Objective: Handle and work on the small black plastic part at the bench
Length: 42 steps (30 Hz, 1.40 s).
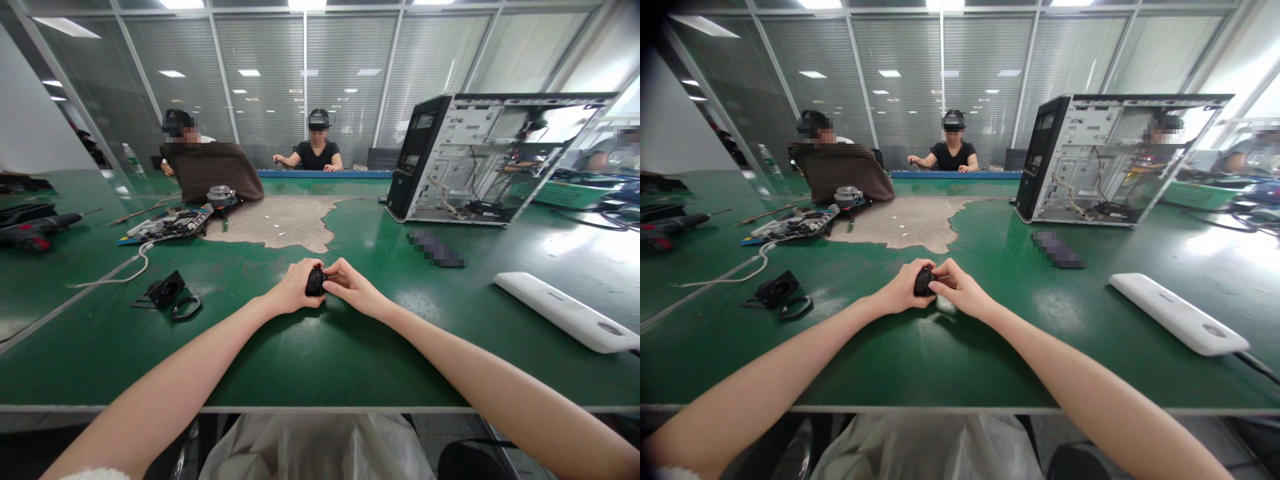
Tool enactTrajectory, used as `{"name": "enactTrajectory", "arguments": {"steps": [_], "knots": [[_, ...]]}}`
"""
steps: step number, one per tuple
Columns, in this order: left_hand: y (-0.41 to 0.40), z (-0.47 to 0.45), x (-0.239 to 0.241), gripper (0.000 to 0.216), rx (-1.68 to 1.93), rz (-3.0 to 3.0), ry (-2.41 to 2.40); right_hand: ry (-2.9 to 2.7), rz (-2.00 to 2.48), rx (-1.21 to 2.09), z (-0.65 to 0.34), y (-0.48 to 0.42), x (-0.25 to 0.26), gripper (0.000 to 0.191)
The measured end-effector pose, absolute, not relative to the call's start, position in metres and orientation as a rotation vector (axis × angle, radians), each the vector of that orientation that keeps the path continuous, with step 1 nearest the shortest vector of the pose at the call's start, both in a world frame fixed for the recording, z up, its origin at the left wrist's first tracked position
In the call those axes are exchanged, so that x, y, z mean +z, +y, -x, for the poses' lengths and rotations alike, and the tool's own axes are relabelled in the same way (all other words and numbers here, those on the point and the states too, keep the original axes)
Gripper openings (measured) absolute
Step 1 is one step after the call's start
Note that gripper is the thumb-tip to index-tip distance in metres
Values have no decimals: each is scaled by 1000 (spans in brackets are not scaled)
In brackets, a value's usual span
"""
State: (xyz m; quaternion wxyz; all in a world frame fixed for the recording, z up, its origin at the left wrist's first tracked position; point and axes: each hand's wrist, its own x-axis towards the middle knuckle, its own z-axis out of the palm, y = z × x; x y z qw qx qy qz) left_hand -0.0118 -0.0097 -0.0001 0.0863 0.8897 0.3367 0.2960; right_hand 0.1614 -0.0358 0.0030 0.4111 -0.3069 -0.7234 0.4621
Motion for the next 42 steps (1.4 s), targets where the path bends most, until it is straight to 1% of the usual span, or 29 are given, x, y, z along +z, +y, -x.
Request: {"name": "enactTrajectory", "arguments": {"steps": [7,13,17,19,26,30,35,42], "knots": [[-9,11,0,55,881,-2654,983,-1799,843,1110,-158,-33,0,26],[-10,12,0,55,866,-2641,1008,-1871,727,1178,-164,-35,3,31],[-10,11,0,56,872,-2630,1010,-1817,770,1163,-162,-34,2,21],[-9,11,0,56,879,-2633,1013,-1790,793,1147,-160,-33,1,20],[-9,11,0,55,878,-2660,1000,-1782,835,1159,-159,-31,0,24],[-10,12,0,56,860,-2664,1023,-1841,747,1205,-163,-33,2,29],[-9,12,-1,56,888,-2671,991,-1776,772,1195,-161,-33,3,20],[-10,12,0,55,869,-2656,1006,-1747,840,1186,-159,-29,0,26]]}}
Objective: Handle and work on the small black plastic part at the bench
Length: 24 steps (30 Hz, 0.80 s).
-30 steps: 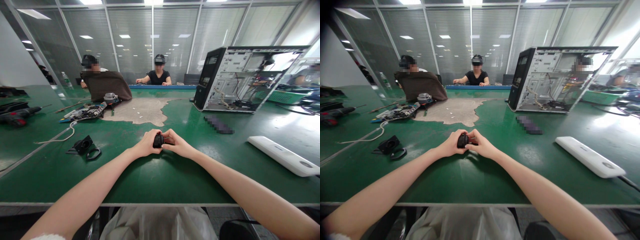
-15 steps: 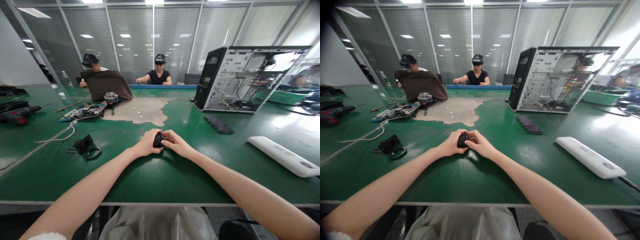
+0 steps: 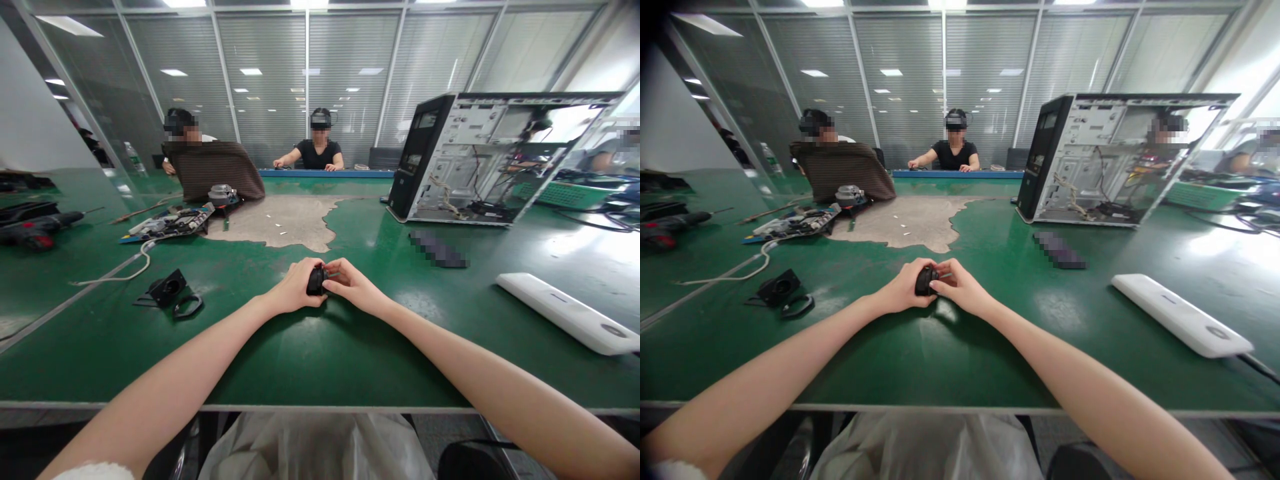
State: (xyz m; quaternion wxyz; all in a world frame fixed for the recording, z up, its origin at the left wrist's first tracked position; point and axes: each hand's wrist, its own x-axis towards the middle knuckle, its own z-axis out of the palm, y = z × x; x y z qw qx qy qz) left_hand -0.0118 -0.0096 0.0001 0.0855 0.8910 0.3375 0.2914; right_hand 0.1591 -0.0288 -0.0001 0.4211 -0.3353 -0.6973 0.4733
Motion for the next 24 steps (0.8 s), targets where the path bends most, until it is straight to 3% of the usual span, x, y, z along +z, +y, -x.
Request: {"name": "enactTrajectory", "arguments": {"steps": [7,13,24], "knots": [[-18,12,7,56,843,-2669,990,-1835,730,1226,-164,-32,2,33],[-22,13,11,62,848,-2667,967,-1792,780,1181,-161,-33,4,17],[-21,16,11,57,829,-2712,932,-1823,737,1242,-164,-33,4,31]]}}
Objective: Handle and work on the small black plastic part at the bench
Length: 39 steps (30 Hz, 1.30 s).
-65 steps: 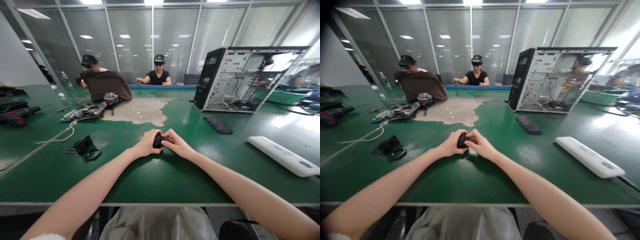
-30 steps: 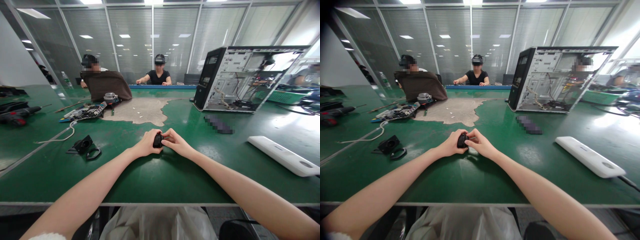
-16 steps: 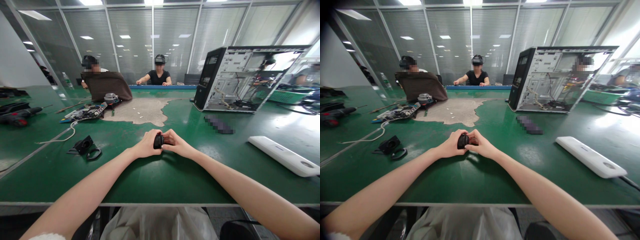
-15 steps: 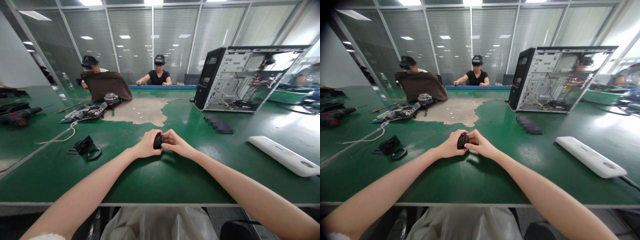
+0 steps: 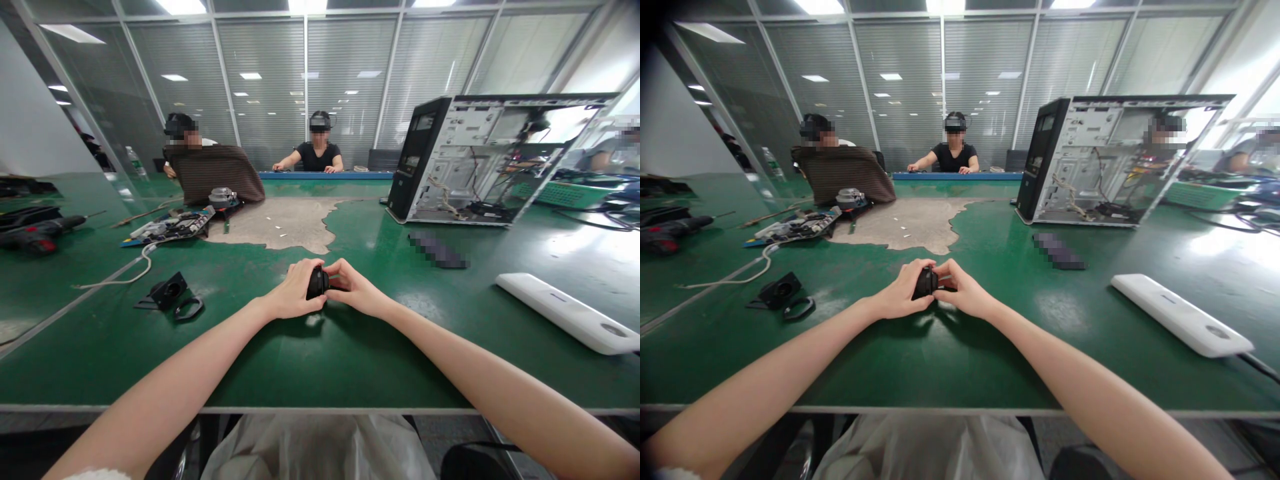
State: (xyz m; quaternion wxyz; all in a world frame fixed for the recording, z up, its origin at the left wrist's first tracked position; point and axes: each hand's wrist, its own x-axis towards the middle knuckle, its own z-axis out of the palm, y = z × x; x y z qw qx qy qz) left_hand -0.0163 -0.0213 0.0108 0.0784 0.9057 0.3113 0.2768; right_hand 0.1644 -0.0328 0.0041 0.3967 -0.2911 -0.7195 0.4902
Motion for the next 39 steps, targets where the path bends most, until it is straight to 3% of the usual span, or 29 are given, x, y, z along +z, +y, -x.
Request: {"name": "enactTrajectory", "arguments": {"steps": [8,19,24,35,39], "knots": [[-21,15,11,50,849,-2703,919,-1802,772,1172,-161,-33,2,19],[-22,15,13,52,802,-2699,945,-1869,733,1165,-165,-34,4,31],[-22,15,13,51,818,-2699,945,-1803,755,1193,-163,-33,4,21],[-22,14,12,55,838,-2686,971,-1875,746,1163,-165,-34,5,31],[-22,13,12,54,829,-2697,977,-1842,742,1180,-164,-36,7,23]]}}
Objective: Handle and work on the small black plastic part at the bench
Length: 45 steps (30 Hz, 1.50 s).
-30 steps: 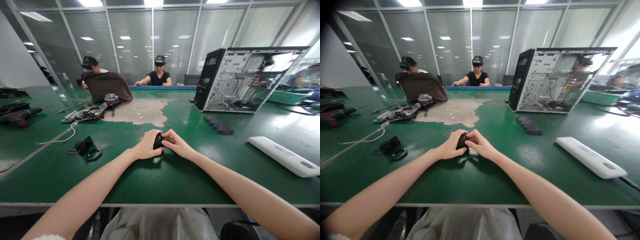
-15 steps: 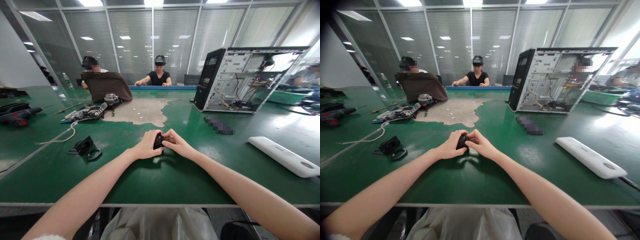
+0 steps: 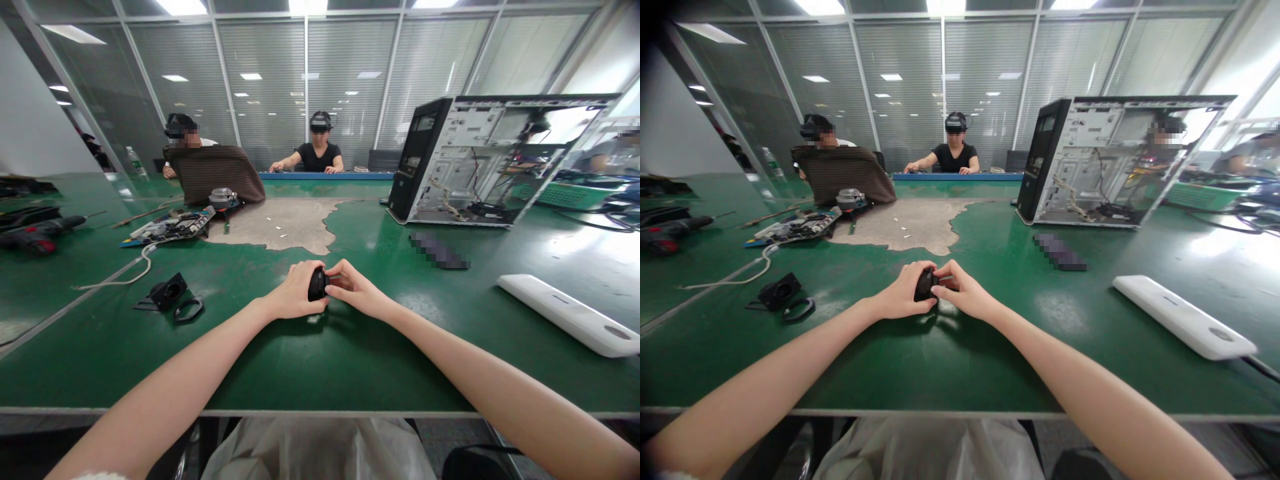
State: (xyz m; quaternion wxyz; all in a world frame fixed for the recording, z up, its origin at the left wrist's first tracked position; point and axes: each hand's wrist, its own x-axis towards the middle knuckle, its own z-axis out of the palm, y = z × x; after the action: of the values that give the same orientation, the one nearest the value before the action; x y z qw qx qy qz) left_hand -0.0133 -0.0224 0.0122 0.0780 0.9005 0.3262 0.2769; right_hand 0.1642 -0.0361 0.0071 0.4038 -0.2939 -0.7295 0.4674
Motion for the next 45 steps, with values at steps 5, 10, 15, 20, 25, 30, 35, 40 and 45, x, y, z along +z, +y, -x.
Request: {"name": "enactTrajectory", "arguments": {"steps": [5,10,15,20,25,30,35,40,45], "knots": [[-22,13,14,55,819,-2696,979,-1793,781,1157,-160,-33,5,22],[-23,13,15,55,820,-2692,969,-1846,790,1173,-163,-32,4,29],[-24,13,16,53,814,-2684,976,-1864,736,1164,-165,-35,6,29],[-23,13,15,54,811,-2696,983,-1813,756,1179,-162,-35,5,17],[-24,13,14,55,834,-2675,978,-1814,774,1142,-161,-32,2,28],[-24,13,15,54,822,-2664,982,-1883,755,1146,-164,-34,4,30],[-23,13,14,55,819,-2676,985,-1861,764,1134,-164,-36,5,23],[-21,13,13,56,824,-2687,975,-1842,803,1098,-161,-34,4,20],[-23,13,14,55,833,-2680,966,-1856,802,1116,-163,-33,4,29]]}}
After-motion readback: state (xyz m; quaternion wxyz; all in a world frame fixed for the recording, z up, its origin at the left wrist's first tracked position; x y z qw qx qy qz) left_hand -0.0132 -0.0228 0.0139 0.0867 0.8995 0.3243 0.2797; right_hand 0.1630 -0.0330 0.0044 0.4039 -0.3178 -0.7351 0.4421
